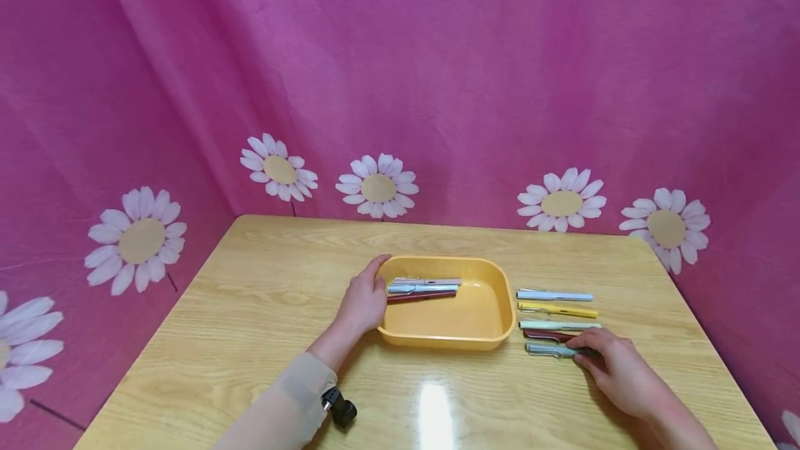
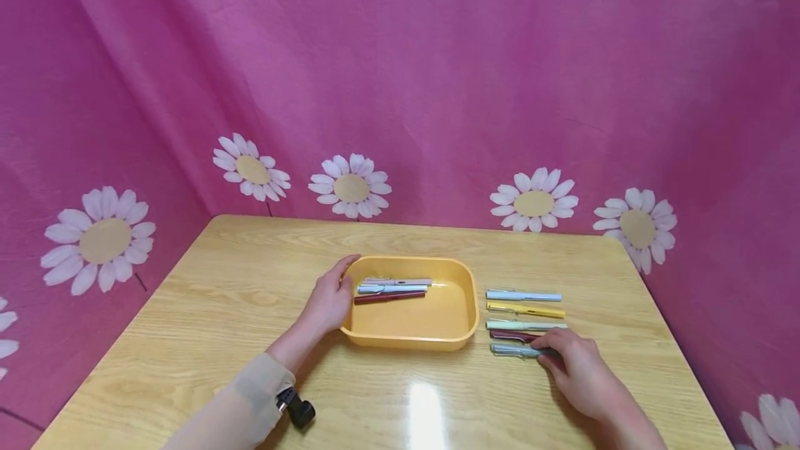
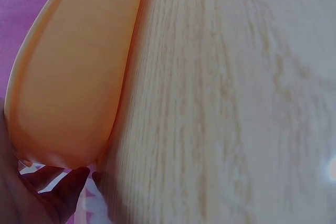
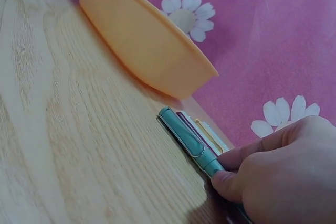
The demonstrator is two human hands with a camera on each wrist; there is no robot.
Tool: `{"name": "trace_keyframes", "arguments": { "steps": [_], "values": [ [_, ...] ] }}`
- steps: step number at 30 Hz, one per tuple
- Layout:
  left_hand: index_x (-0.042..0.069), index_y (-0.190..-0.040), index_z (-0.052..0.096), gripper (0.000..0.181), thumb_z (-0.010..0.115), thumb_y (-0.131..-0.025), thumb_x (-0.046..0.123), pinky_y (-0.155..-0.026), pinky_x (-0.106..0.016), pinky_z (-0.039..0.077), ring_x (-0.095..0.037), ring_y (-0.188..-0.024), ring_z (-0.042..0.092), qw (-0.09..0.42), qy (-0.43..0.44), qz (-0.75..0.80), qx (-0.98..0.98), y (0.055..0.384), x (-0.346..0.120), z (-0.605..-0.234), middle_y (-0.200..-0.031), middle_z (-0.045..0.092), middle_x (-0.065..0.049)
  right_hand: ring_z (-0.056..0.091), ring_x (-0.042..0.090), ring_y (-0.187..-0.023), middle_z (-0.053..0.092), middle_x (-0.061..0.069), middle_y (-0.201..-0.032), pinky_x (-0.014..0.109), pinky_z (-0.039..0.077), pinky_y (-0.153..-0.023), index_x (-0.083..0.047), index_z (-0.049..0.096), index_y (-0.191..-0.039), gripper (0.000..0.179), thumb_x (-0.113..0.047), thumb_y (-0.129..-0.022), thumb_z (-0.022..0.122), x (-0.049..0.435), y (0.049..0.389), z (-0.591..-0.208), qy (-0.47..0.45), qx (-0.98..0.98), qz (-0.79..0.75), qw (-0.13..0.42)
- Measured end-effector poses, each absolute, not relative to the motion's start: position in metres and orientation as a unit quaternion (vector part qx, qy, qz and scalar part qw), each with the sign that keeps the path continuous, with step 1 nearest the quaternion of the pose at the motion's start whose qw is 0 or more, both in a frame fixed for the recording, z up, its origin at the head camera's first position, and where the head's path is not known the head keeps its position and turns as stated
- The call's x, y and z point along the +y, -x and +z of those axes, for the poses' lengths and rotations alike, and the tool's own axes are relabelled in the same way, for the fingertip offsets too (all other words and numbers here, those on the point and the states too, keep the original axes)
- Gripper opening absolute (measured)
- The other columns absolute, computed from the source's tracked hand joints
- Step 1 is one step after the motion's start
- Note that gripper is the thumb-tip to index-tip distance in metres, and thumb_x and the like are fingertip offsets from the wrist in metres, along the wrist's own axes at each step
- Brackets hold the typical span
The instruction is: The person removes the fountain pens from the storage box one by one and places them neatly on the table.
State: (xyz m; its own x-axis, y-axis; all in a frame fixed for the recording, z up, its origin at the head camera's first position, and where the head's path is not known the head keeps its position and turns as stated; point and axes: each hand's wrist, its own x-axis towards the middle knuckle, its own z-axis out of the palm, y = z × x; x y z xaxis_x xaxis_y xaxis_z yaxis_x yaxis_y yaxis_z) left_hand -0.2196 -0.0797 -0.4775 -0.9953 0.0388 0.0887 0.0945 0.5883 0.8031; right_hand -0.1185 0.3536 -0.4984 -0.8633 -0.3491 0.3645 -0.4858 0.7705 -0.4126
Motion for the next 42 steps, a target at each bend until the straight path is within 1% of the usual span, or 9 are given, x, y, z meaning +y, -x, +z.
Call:
{"name": "trace_keyframes", "arguments": {
  "steps": [4, 10, 17, 21, 26, 30, 32, 38, 42],
  "values": [
    [0.017, -0.158, 0.050, 0.049, 0.043, -0.110, 0.010, -0.111, -0.055, 0.045, -0.034, -0.129, 0.060, 0.031, 0.040, -0.452, -0.890, 0.219, -0.079, -0.477, -0.144, 0.063, -0.018, 0.065, 0.009, -0.093, 0.069, -0.013, -0.101, 0.008, 0.042, -0.083, -0.021, 0.076, -0.098, 0.039, 0.012, -0.078, 0.086, 0.355, 0.120, -0.499, -0.229, -0.932, 0.245, 0.140],
    [0.016, -0.157, 0.050, 0.049, 0.042, -0.110, 0.010, -0.110, -0.054, 0.046, -0.032, -0.128, 0.060, 0.032, 0.043, -0.447, -0.893, 0.220, -0.080, -0.478, -0.143, 0.064, -0.017, 0.064, 0.007, -0.092, 0.067, -0.015, -0.101, 0.021, 0.050, -0.080, -0.021, 0.076, -0.101, 0.037, 0.008, -0.080, 0.087, 0.355, 0.124, -0.490, -0.231, -0.936, 0.233, 0.127],
    [0.020, -0.157, 0.051, 0.049, 0.042, -0.110, 0.011, -0.108, -0.053, 0.048, -0.034, -0.126, 0.062, 0.040, 0.045, -0.437, -0.897, 0.220, -0.080, -0.475, -0.141, 0.065, -0.018, 0.063, 0.008, -0.091, 0.069, -0.010, -0.101, 0.013, 0.049, -0.080, -0.016, 0.078, -0.103, 0.032, 0.008, -0.084, 0.084, 0.347, 0.131, -0.469, -0.253, -0.919, 0.269, 0.139],
    [0.021, -0.157, 0.051, 0.049, 0.042, -0.110, 0.011, -0.108, -0.053, 0.048, -0.033, -0.126, 0.062, 0.043, 0.044, -0.435, -0.899, 0.220, -0.080, -0.475, -0.141, 0.065, -0.018, 0.063, 0.008, -0.094, 0.069, -0.008, -0.104, 0.011, 0.048, -0.083, -0.016, 0.077, -0.105, 0.029, 0.006, -0.087, 0.082, 0.336, 0.136, -0.459, -0.259, -0.912, 0.286, 0.141],
    [0.021, -0.157, 0.051, 0.049, 0.043, -0.110, 0.012, -0.109, -0.053, 0.047, -0.033, -0.126, 0.062, 0.039, 0.038, -0.435, -0.899, 0.219, -0.079, -0.477, -0.142, 0.065, -0.018, 0.067, 0.014, -0.096, 0.071, -0.008, -0.105, 0.013, 0.046, -0.089, -0.019, 0.075, -0.108, 0.031, 0.004, -0.088, 0.083, 0.320, 0.141, -0.449, -0.283, -0.896, 0.304, 0.159],
    [0.021, -0.157, 0.051, 0.049, 0.043, -0.110, 0.012, -0.110, -0.053, 0.046, -0.033, -0.126, 0.062, 0.038, 0.038, -0.438, -0.897, 0.220, -0.079, -0.478, -0.142, 0.064, -0.018, 0.069, 0.017, -0.096, 0.071, -0.012, -0.108, 0.016, 0.049, -0.087, -0.022, 0.075, -0.111, 0.035, 0.004, -0.089, 0.082, 0.308, 0.149, -0.440, -0.290, -0.889, 0.320, 0.155],
    [0.020, -0.157, 0.051, 0.048, 0.042, -0.110, 0.012, -0.109, -0.053, 0.047, -0.033, -0.126, 0.062, 0.037, 0.037, -0.438, -0.898, 0.220, -0.079, -0.478, -0.142, 0.064, -0.017, 0.069, 0.019, -0.097, 0.070, -0.013, -0.109, 0.019, 0.053, -0.087, -0.021, 0.075, -0.112, 0.034, 0.003, -0.090, 0.081, 0.303, 0.154, -0.436, -0.293, -0.887, 0.323, 0.149],
    [0.021, -0.157, 0.051, 0.049, 0.042, -0.110, 0.012, -0.108, -0.053, 0.048, -0.030, -0.123, 0.062, 0.028, 0.032, -0.439, -0.898, 0.219, -0.079, -0.477, -0.141, 0.065, -0.016, 0.070, 0.021, -0.101, 0.072, -0.007, -0.109, 0.041, 0.059, -0.083, -0.014, 0.075, -0.115, 0.027, 0.002, -0.093, 0.079, 0.280, 0.166, -0.429, -0.312, -0.880, 0.335, 0.125],
    [0.020, -0.158, 0.050, 0.049, 0.042, -0.110, 0.013, -0.109, -0.052, 0.047, -0.029, -0.124, 0.062, 0.025, 0.030, -0.442, -0.896, 0.220, -0.080, -0.477, -0.142, 0.065, -0.015, 0.067, 0.023, -0.101, 0.070, -0.008, -0.110, 0.043, 0.058, -0.083, -0.014, 0.074, -0.118, 0.028, 0.001, -0.095, 0.077, 0.261, 0.174, -0.427, -0.313, -0.881, 0.341, 0.098]
  ]
}}
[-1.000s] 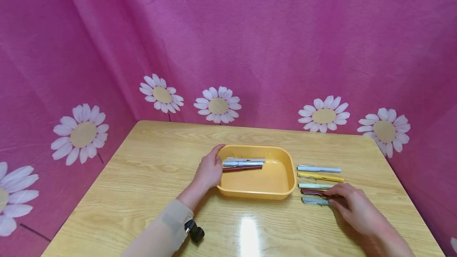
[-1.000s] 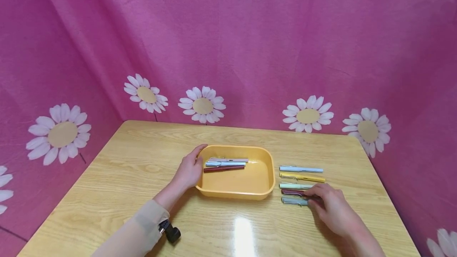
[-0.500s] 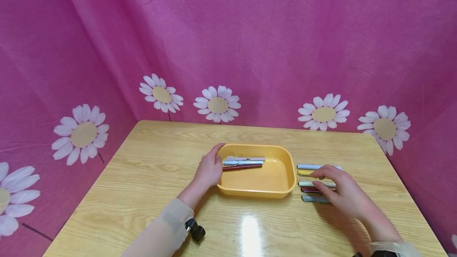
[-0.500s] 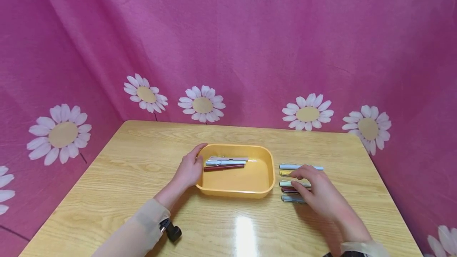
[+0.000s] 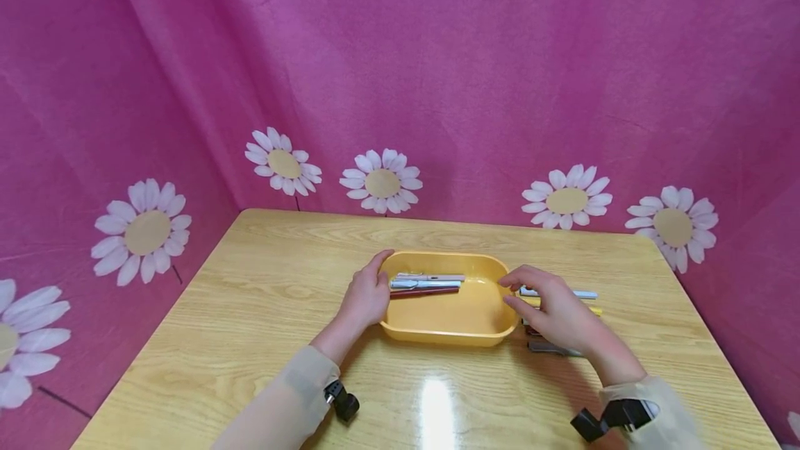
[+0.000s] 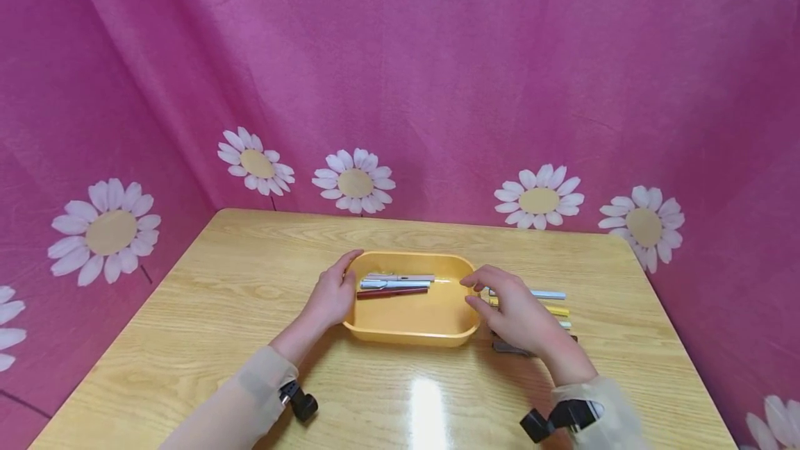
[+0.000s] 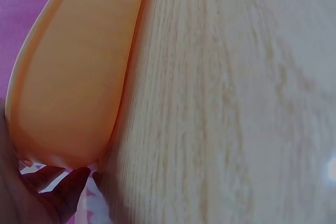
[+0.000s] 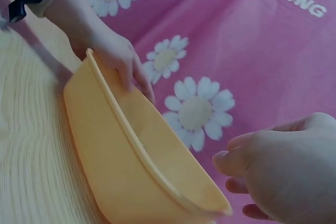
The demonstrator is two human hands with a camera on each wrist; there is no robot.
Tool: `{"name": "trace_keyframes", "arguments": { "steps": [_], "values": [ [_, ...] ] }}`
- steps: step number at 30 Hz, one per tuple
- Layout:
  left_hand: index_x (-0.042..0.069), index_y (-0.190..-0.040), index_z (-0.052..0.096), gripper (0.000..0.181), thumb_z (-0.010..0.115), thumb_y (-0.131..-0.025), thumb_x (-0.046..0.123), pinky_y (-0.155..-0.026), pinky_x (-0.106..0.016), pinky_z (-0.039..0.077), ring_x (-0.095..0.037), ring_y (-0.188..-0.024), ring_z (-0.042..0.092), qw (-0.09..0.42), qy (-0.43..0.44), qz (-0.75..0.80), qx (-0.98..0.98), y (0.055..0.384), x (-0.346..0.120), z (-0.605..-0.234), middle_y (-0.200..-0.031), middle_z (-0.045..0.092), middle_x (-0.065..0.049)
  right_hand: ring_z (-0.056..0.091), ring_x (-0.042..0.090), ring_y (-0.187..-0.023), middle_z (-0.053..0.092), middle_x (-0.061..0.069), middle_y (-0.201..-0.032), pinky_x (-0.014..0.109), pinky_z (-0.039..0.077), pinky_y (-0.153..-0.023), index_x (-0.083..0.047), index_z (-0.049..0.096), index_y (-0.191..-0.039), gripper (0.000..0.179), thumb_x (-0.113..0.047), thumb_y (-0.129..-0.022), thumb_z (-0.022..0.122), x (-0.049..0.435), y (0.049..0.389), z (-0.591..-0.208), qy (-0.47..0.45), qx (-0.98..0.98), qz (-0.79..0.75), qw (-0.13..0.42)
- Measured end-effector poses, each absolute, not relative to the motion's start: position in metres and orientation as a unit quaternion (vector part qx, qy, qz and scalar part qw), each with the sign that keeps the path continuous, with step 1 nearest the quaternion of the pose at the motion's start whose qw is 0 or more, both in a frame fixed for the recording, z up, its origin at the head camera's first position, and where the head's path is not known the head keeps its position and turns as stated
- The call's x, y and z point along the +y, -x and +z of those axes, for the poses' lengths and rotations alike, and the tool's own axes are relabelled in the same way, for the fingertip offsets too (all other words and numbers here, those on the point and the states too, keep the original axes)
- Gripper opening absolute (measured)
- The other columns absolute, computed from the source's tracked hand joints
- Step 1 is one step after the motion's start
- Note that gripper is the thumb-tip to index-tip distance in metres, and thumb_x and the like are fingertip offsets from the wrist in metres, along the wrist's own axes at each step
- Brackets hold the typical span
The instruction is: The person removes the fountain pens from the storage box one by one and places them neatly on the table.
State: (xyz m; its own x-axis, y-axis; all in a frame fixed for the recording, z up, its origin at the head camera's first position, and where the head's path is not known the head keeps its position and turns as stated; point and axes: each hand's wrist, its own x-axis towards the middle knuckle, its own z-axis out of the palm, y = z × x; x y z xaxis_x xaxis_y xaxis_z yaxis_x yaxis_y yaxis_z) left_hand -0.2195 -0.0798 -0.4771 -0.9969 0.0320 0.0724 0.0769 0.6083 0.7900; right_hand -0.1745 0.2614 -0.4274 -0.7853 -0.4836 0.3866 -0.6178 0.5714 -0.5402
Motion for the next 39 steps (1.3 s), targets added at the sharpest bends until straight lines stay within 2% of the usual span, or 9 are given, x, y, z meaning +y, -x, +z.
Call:
{"name": "trace_keyframes", "arguments": {
  "steps": [7, 11, 15, 21, 31, 39],
  "values": [
    [0.020, -0.158, 0.051, 0.049, 0.042, -0.110, 0.013, -0.109, -0.052, 0.047, -0.029, -0.123, 0.062, 0.029, 0.033, -0.443, -0.896, 0.221, -0.080, -0.478, -0.141, 0.065, -0.016, 0.066, 0.026, -0.104, 0.069, -0.008, -0.114, 0.049, 0.055, -0.086, -0.014, 0.073, -0.124, 0.031, -0.003, -0.095, 0.078, 0.231, 0.190, -0.430, -0.312, -0.881, 0.351, 0.060],
    [0.021, -0.158, 0.051, 0.049, 0.042, -0.110, 0.013, -0.110, -0.053, 0.046, -0.030, -0.125, 0.061, 0.028, 0.031, -0.441, -0.897, 0.221, -0.079, -0.479, -0.143, 0.064, -0.016, 0.068, 0.027, -0.105, 0.070, -0.004, -0.115, 0.053, 0.055, -0.091, -0.011, 0.073, -0.123, 0.031, -0.001, -0.094, 0.078, 0.219, 0.199, -0.433, -0.329, -0.871, 0.361, 0.061],
    [0.021, -0.157, 0.051, 0.048, 0.041, -0.111, 0.013, -0.111, -0.052, 0.045, -0.031, -0.128, 0.060, 0.028, 0.031, -0.438, -0.898, 0.221, -0.079, -0.478, -0.143, 0.064, -0.015, 0.069, 0.027, -0.104, 0.072, 0.003, -0.114, 0.052, 0.056, -0.092, -0.007, 0.073, -0.122, 0.029, 0.001, -0.094, 0.077, 0.208, 0.208, -0.437, -0.343, -0.866, 0.359, 0.057],
    [0.021, -0.157, 0.051, 0.048, 0.042, -0.111, 0.013, -0.110, -0.052, 0.046, -0.031, -0.127, 0.061, 0.028, 0.030, -0.436, -0.899, 0.220, -0.079, -0.476, -0.142, 0.065, -0.016, 0.069, 0.034, -0.105, 0.073, 0.016, -0.116, 0.056, 0.054, -0.095, 0.002, 0.071, -0.123, 0.027, 0.002, -0.096, 0.073, 0.194, 0.219, -0.440, -0.336, -0.874, 0.351, 0.020],
    [0.019, -0.157, 0.051, 0.048, 0.043, -0.110, 0.011, -0.107, -0.053, 0.048, -0.030, -0.119, 0.063, 0.028, 0.033, -0.438, -0.898, 0.220, -0.079, -0.477, -0.140, 0.065, -0.017, 0.069, 0.031, -0.105, 0.074, 0.014, -0.116, 0.052, 0.054, -0.096, 0.003, 0.072, -0.122, 0.026, 0.003, -0.096, 0.073, 0.178, 0.233, -0.451, -0.334, -0.869, 0.364, -0.015],
    [0.018, -0.157, 0.051, 0.048, 0.043, -0.110, 0.012, -0.108, -0.053, 0.047, -0.031, -0.123, 0.063, 0.031, 0.035, -0.438, -0.898, 0.221, -0.080, -0.477, -0.140, 0.066, -0.017, 0.070, 0.028, -0.104, 0.075, 0.012, -0.111, 0.050, 0.055, -0.096, 0.002, 0.074, -0.117, 0.022, 0.004, -0.095, 0.072, 0.166, 0.241, -0.457, -0.343, -0.867, 0.362, -0.029]
  ]
}}
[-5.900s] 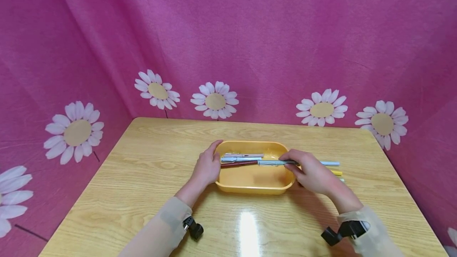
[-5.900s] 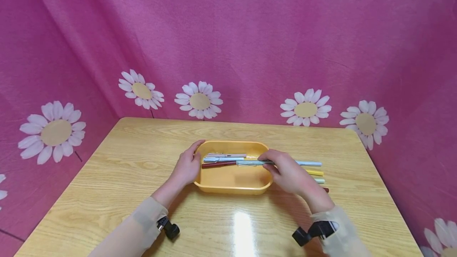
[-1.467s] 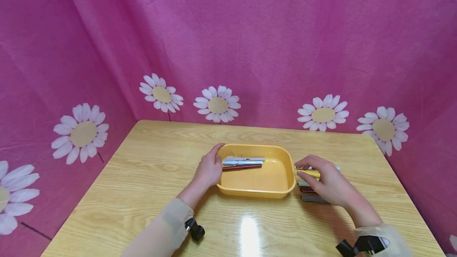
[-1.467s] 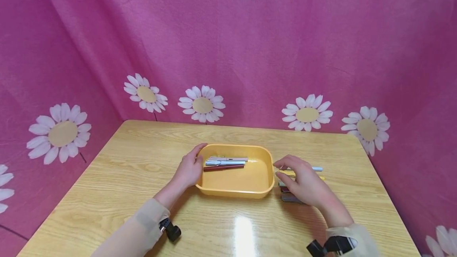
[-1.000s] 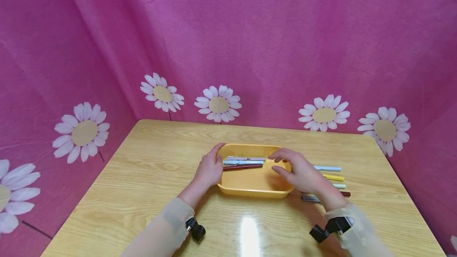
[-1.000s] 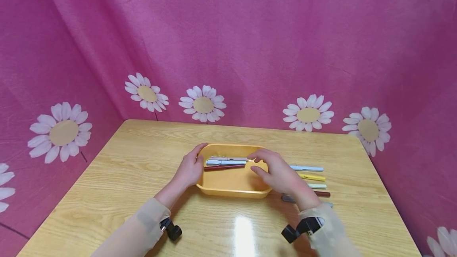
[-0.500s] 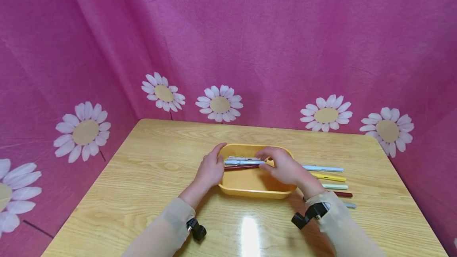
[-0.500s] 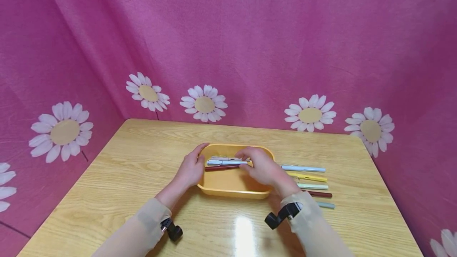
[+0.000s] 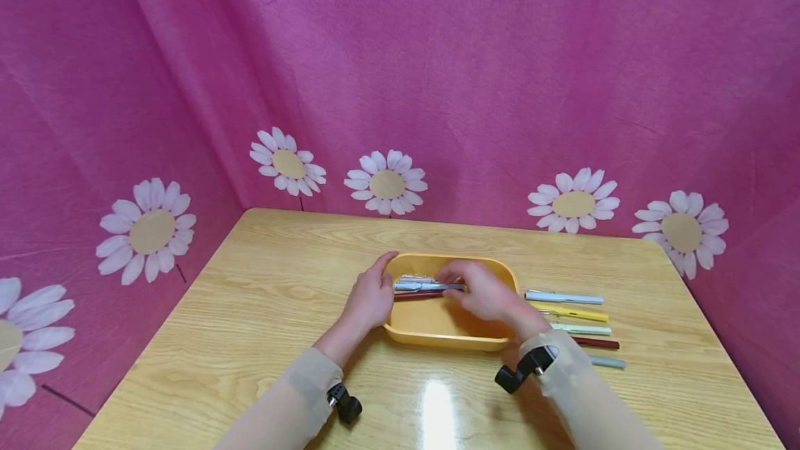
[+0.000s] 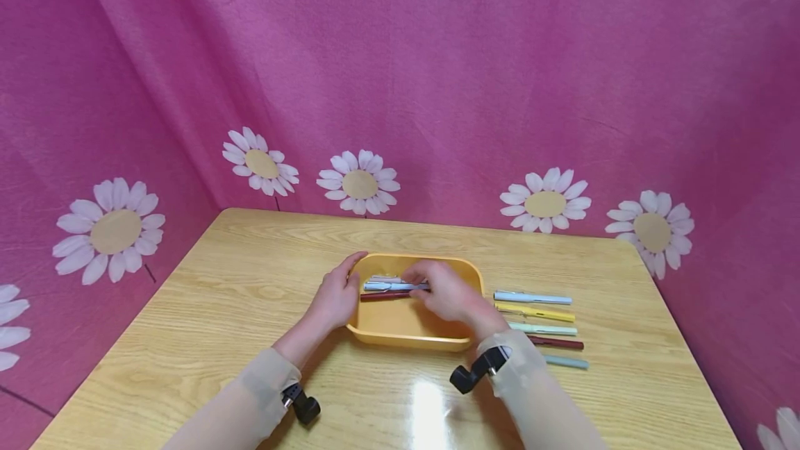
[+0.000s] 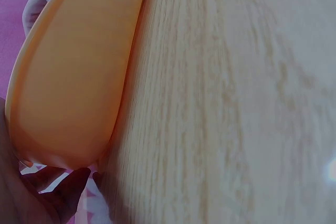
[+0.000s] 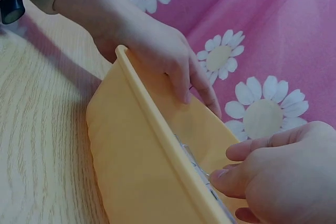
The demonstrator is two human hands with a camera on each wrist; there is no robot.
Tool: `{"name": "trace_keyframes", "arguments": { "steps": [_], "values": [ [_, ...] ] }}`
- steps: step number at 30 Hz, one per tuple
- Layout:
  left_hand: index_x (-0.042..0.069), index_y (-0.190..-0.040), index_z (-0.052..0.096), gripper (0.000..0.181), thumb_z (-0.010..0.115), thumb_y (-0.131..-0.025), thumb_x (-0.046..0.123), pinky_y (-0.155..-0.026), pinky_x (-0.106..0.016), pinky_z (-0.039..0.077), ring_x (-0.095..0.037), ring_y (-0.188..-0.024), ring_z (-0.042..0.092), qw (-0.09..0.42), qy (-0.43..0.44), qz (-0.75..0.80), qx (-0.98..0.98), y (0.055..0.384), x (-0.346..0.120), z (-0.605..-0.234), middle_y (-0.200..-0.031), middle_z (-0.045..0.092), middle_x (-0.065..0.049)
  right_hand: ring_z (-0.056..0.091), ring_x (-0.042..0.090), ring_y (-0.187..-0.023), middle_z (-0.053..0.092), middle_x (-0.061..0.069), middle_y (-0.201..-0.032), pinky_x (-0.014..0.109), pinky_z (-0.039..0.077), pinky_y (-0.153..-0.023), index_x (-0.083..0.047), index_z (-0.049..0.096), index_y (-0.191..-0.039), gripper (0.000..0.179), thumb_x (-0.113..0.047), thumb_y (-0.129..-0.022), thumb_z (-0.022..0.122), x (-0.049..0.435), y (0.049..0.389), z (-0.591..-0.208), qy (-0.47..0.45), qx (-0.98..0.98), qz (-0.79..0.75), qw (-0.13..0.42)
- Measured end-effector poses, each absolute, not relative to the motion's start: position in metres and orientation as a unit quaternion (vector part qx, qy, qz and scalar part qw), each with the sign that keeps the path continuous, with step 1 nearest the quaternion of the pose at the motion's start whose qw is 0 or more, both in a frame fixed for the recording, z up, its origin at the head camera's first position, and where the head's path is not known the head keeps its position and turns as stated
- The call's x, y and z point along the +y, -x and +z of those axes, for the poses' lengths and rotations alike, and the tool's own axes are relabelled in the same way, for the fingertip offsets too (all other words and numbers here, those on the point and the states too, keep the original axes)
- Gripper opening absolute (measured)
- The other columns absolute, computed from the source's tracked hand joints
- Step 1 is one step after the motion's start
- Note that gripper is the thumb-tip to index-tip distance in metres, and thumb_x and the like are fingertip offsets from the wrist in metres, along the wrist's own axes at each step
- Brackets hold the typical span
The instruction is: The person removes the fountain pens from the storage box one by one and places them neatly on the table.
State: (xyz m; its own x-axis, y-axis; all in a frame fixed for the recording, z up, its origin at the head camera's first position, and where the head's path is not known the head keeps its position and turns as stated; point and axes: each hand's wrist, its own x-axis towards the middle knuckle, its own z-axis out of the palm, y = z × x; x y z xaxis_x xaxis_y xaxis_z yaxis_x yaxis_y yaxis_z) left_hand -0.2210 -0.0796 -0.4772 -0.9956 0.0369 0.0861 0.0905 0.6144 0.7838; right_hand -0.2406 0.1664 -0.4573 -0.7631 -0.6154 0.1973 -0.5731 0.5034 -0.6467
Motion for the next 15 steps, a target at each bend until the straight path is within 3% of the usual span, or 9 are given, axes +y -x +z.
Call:
{"name": "trace_keyframes", "arguments": {
  "steps": [5, 15],
  "values": [
    [0.018, -0.156, 0.052, 0.049, 0.044, -0.109, 0.010, -0.107, -0.054, 0.048, -0.033, -0.123, 0.063, 0.035, 0.037, -0.436, -0.898, 0.221, -0.079, -0.477, -0.139, 0.066, -0.017, 0.071, 0.030, -0.103, 0.075, 0.013, -0.108, 0.048, 0.056, -0.094, 0.003, 0.074, -0.115, 0.022, 0.007, -0.093, 0.072, 0.158, 0.245, -0.459, 0.352, 0.864, -0.358, 0.039],
    [0.021, -0.156, 0.053, 0.049, 0.044, -0.109, 0.010, -0.103, -0.055, 0.050, -0.035, -0.119, 0.065, 0.040, 0.038, -0.431, -0.901, 0.219, -0.079, -0.476, -0.137, 0.067, -0.019, 0.071, 0.020, -0.094, 0.075, 0.013, -0.101, 0.041, 0.059, -0.087, 0.003, 0.073, -0.109, 0.021, 0.011, -0.091, 0.072, 0.150, 0.248, -0.466, 0.366, 0.859, -0.353, 0.062]
  ]
}}
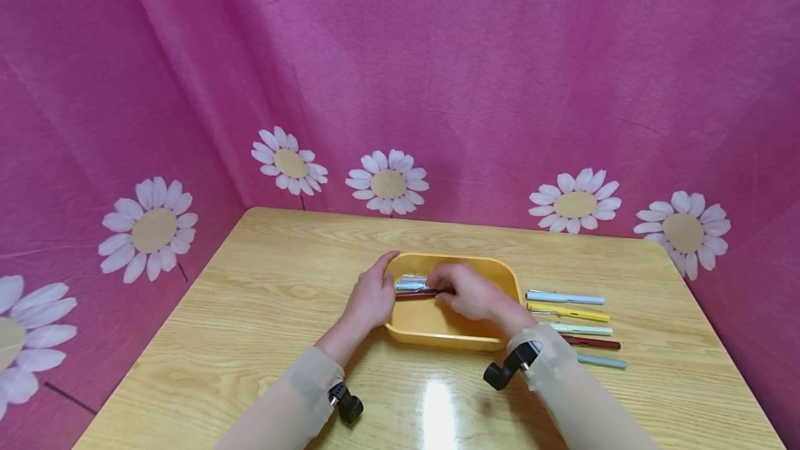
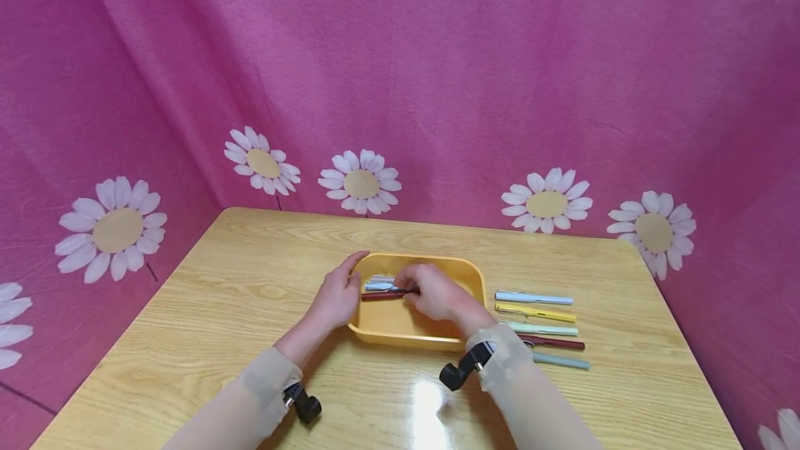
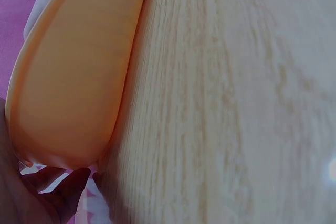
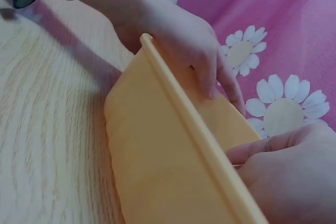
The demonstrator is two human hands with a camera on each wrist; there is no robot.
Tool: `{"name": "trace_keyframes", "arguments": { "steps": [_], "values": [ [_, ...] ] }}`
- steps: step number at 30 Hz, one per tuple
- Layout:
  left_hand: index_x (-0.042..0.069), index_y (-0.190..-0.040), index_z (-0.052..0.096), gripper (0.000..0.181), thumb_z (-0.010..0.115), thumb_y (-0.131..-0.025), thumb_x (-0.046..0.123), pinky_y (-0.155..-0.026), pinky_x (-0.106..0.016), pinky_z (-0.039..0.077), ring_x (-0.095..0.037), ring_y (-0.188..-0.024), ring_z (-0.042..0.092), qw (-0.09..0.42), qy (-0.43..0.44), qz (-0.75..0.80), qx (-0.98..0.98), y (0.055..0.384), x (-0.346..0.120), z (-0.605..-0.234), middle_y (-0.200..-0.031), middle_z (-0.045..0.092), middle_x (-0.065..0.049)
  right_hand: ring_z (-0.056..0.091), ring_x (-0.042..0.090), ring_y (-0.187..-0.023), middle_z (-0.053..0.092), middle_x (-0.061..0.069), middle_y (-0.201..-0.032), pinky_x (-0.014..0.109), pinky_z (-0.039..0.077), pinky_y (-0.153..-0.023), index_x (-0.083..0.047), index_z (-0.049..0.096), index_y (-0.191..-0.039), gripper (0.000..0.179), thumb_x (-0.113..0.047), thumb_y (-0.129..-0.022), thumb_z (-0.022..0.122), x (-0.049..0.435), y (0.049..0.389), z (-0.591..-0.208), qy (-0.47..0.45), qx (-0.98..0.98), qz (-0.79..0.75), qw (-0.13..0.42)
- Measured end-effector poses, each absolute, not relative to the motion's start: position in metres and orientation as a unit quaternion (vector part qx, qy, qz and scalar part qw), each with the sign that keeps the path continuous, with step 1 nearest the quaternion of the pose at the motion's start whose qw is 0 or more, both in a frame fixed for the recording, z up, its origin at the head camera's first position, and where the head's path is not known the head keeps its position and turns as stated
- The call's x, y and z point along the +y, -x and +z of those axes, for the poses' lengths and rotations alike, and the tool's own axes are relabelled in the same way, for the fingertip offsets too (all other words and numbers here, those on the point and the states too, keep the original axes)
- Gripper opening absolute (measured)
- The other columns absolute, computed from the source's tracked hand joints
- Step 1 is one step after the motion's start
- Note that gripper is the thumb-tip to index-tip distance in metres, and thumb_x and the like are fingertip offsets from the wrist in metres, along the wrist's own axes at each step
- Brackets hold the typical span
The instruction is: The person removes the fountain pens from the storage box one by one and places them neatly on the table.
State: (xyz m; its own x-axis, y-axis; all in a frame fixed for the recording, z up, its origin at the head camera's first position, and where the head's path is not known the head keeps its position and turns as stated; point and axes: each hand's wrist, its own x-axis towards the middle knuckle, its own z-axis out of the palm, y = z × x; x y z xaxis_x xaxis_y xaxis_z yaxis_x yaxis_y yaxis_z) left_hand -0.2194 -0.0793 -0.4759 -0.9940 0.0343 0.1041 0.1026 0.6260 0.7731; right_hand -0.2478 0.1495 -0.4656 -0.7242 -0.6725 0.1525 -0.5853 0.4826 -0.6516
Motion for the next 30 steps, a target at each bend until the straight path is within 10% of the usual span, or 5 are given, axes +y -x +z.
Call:
{"name": "trace_keyframes", "arguments": {
  "steps": [14, 30],
  "values": [
    [0.021, -0.157, 0.052, 0.048, 0.043, -0.110, 0.012, -0.101, -0.054, 0.051, -0.033, -0.112, 0.065, 0.036, 0.034, -0.434, -0.900, 0.221, -0.079, -0.477, -0.136, 0.067, -0.019, 0.066, 0.012, -0.082, 0.073, 0.000, -0.090, 0.029, 0.057, -0.076, -0.003, 0.075, -0.103, 0.022, 0.014, -0.089, 0.073, 0.145, 0.246, -0.474, 0.372, 0.872, -0.311, 0.063],
    [0.021, -0.156, 0.053, 0.049, 0.044, -0.109, 0.011, -0.095, -0.053, 0.053, -0.030, -0.101, 0.065, 0.042, 0.042, -0.430, -0.901, 0.220, -0.080, -0.477, -0.133, 0.069, -0.018, 0.066, 0.022, -0.097, 0.071, 0.007, -0.101, 0.043, 0.057, -0.090, 0.000, 0.073, -0.108, 0.023, 0.014, -0.091, 0.064, 0.157, 0.236, -0.463, 0.368, 0.873, -0.320, 0.005]
  ]
}}
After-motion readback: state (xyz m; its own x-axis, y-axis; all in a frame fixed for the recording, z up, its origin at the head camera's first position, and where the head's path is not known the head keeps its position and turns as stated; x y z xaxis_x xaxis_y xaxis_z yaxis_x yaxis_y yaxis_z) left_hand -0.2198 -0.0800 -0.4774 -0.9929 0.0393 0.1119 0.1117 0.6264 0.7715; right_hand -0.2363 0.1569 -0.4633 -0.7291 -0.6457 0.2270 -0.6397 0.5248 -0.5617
